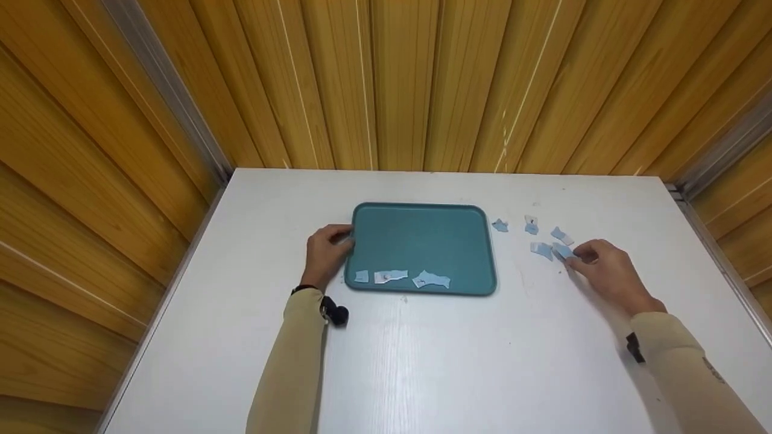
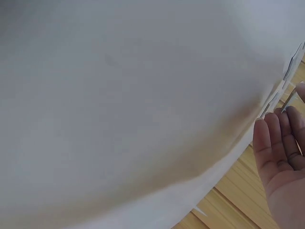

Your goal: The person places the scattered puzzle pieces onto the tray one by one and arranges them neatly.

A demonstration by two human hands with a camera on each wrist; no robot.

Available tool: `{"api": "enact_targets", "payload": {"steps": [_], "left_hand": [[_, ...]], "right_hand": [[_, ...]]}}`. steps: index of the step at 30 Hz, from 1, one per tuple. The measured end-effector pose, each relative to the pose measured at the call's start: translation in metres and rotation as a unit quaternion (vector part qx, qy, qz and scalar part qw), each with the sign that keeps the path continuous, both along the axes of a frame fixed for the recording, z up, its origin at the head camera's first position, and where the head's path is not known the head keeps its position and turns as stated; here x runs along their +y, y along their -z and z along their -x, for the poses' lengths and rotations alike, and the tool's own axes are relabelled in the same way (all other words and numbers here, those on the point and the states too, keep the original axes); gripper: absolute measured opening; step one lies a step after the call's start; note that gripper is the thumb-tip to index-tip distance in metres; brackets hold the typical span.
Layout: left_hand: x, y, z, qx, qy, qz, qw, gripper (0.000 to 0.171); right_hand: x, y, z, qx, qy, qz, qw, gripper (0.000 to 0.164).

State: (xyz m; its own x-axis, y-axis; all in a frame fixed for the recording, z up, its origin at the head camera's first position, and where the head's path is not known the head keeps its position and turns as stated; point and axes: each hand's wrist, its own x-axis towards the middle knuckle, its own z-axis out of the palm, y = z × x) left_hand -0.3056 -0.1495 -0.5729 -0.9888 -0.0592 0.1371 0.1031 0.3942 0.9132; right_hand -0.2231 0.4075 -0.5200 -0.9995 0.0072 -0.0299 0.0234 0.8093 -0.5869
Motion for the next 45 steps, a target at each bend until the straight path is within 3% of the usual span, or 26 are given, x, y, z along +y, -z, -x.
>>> {"api": "enact_targets", "payload": {"steps": [17, 24, 35, 45], "left_hand": [[-0.002, 0.002, 0.000, 0.017, 0.006, 0.007, 0.9998, 0.030], [-0.001, 0.002, 0.001, 0.013, 0.004, 0.012, 0.9998, 0.030], [-0.001, 0.001, 0.000, 0.004, 0.006, -0.001, 1.0000, 0.030], [0.000, 0.001, 0.000, 0.020, 0.003, -0.001, 0.9998, 0.031]], "right_hand": [[-0.028, -0.010, 0.005, 0.057, -0.058, 0.006, 0.997, 0.028], [-0.040, -0.011, 0.008, 0.101, -0.092, 0.002, 0.991, 0.023], [-0.060, -0.013, 0.009, 0.112, -0.125, 0.003, 0.986, 0.024], [-0.080, -0.008, 0.012, 0.153, -0.172, 0.015, 0.973, 0.022]]}}
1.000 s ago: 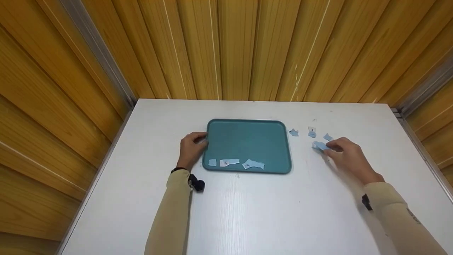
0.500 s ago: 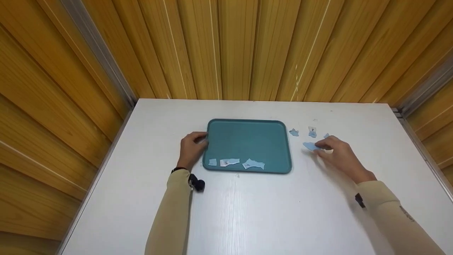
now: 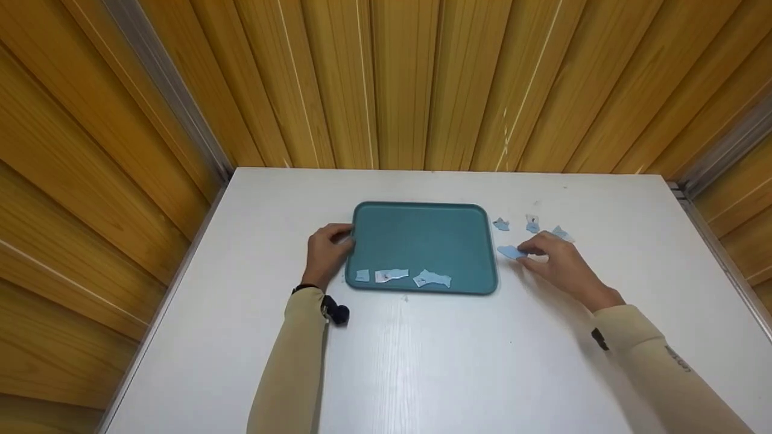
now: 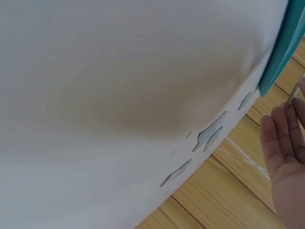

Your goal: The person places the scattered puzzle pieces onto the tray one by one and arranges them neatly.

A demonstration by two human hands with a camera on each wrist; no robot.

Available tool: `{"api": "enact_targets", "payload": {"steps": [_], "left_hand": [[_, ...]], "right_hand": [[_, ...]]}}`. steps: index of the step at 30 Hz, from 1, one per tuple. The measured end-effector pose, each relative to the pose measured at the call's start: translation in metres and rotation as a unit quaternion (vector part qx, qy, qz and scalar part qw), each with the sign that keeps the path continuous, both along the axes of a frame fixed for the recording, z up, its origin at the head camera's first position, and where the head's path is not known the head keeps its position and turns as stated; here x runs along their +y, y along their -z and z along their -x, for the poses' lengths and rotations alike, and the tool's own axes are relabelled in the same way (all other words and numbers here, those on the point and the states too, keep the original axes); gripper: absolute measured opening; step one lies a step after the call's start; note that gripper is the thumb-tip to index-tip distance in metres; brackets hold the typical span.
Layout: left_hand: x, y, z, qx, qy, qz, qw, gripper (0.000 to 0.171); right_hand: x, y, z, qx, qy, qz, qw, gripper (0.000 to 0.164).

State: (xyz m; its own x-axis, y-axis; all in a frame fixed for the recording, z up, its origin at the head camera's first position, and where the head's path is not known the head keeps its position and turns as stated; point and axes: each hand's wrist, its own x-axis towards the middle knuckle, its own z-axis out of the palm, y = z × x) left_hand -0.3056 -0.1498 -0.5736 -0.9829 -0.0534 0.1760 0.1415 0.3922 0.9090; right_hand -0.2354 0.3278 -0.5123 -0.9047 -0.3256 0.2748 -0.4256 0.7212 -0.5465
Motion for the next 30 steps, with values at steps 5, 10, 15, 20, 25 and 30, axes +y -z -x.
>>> {"api": "enact_targets", "payload": {"steps": [5, 10, 15, 20, 25, 30], "left_hand": [[0.000, 0.000, 0.000, -0.006, -0.002, 0.000, 1.0000, 0.032], [0.000, 0.000, 0.001, -0.010, -0.001, 0.008, 0.9999, 0.031], [0.000, 0.001, 0.001, -0.009, 0.001, 0.007, 0.9999, 0.031], [0.000, 0.001, 0.001, -0.010, 0.000, 0.003, 0.9999, 0.031], [0.000, 0.000, 0.001, -0.007, -0.003, 0.005, 1.0000, 0.030], [0.001, 0.000, 0.000, -0.015, -0.007, 0.004, 0.9999, 0.030]], "right_hand": [[-0.009, 0.000, 0.000, -0.020, -0.007, -0.003, 1.000, 0.022], [-0.018, -0.001, -0.002, -0.045, -0.013, -0.011, 0.999, 0.022], [-0.027, 0.000, -0.004, -0.043, -0.022, -0.009, 0.999, 0.020], [-0.034, 0.001, -0.006, -0.038, -0.033, -0.003, 0.999, 0.019], [-0.039, 0.003, -0.007, -0.029, -0.056, -0.001, 0.998, 0.018], [-0.046, 0.005, -0.007, -0.051, -0.065, -0.009, 0.997, 0.016]]}}
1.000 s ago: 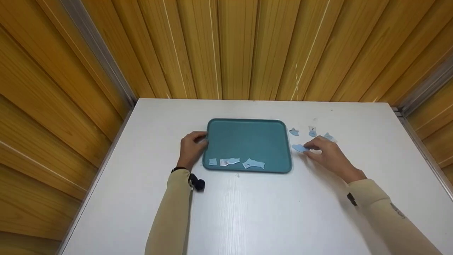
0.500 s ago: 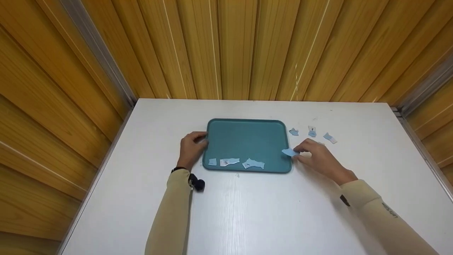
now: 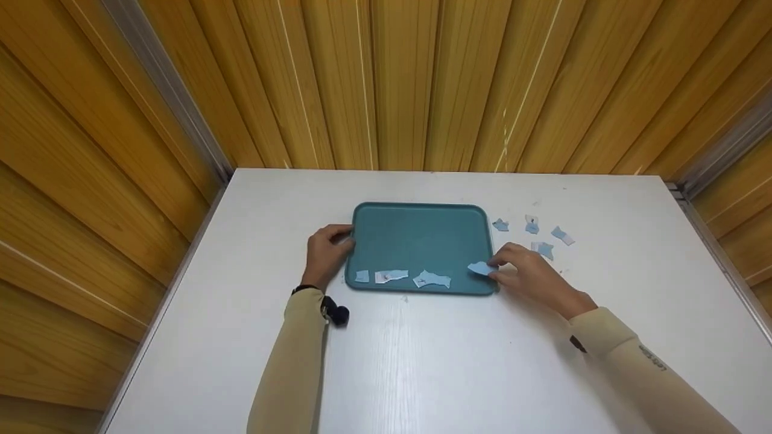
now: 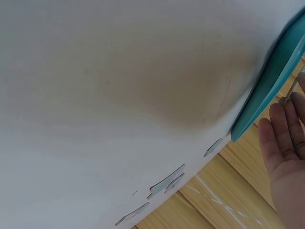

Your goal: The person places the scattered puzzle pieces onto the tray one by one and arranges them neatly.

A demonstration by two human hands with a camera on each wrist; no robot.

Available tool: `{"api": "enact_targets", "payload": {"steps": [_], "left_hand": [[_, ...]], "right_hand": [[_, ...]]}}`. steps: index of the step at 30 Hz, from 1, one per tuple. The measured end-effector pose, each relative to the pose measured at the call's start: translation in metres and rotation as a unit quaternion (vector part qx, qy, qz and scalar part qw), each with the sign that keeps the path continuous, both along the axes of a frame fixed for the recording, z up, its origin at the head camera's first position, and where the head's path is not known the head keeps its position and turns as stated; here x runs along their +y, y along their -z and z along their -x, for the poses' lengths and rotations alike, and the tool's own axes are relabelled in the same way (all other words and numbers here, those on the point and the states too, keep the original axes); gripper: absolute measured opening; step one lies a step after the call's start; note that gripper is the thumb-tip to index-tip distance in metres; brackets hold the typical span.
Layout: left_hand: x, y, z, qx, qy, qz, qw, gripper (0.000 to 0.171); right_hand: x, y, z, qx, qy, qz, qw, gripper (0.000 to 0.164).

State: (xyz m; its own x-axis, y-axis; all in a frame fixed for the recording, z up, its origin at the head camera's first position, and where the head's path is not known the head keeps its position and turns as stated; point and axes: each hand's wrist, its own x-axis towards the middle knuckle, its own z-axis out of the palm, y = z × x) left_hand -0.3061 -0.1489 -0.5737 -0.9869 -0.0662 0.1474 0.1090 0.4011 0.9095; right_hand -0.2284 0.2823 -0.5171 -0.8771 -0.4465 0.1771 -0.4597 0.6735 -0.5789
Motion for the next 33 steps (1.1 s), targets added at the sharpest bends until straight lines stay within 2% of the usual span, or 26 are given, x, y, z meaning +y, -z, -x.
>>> {"api": "enact_targets", "payload": {"steps": [5, 14, 21, 33], "left_hand": [[0.000, 0.000, -0.001, -0.004, 0.000, -0.002, 1.0000, 0.030], [0.000, 0.000, -0.001, -0.003, 0.004, -0.009, 0.9999, 0.030], [-0.001, 0.000, -0.001, 0.007, 0.004, -0.009, 0.9999, 0.029], [-0.001, 0.001, 0.000, 0.004, 0.009, -0.009, 0.9999, 0.030]], "right_hand": [[-0.007, 0.000, -0.001, -0.013, -0.004, -0.010, 1.000, 0.017], [-0.017, 0.003, -0.003, -0.032, 0.002, -0.069, 0.997, 0.021], [-0.022, 0.003, -0.004, -0.030, 0.000, -0.073, 0.997, 0.023], [-0.025, 0.007, -0.006, -0.035, -0.004, -0.081, 0.996, 0.023]]}}
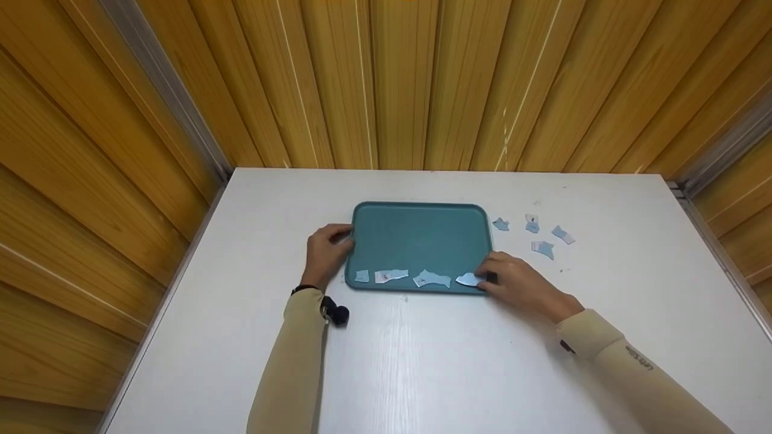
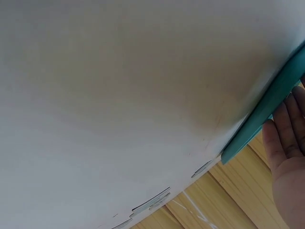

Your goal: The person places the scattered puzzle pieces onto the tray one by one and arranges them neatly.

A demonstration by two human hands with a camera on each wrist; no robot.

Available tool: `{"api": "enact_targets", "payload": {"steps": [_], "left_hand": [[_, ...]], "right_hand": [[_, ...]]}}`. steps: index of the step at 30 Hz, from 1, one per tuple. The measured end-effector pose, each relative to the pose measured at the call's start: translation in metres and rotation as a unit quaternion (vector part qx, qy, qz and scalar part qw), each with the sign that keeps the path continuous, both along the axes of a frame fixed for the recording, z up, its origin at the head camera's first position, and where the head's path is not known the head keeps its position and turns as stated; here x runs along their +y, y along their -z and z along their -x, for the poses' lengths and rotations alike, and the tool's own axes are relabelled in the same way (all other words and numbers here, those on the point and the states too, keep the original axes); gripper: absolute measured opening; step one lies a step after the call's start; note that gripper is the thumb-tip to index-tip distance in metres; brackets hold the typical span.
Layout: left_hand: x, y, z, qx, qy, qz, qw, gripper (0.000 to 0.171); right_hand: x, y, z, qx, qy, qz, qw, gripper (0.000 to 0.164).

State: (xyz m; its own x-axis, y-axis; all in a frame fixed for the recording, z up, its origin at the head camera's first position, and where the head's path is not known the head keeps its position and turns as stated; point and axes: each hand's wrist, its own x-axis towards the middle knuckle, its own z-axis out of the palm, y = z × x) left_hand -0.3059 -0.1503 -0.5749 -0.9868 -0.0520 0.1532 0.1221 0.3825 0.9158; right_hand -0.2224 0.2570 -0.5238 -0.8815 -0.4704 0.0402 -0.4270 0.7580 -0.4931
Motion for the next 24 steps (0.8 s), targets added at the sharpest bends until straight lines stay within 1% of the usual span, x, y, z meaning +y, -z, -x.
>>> {"api": "enact_targets", "payload": {"steps": [6, 17, 24], "left_hand": [[-0.0003, -0.0006, 0.0001, -0.004, -0.001, 0.005, 1.0000, 0.030], [0.0004, -0.0028, -0.0005, -0.010, -0.002, 0.002, 1.0000, 0.028], [0.0014, -0.0028, -0.0009, -0.013, -0.008, 0.012, 0.9998, 0.031]], "right_hand": [[0.0004, 0.0000, -0.0008, 0.008, -0.011, -0.004, 1.000, 0.022], [0.0027, -0.0016, -0.0007, 0.008, -0.025, -0.004, 1.000, 0.021], [0.0041, 0.0009, 0.0006, 0.023, -0.044, 0.005, 0.999, 0.017]]}}
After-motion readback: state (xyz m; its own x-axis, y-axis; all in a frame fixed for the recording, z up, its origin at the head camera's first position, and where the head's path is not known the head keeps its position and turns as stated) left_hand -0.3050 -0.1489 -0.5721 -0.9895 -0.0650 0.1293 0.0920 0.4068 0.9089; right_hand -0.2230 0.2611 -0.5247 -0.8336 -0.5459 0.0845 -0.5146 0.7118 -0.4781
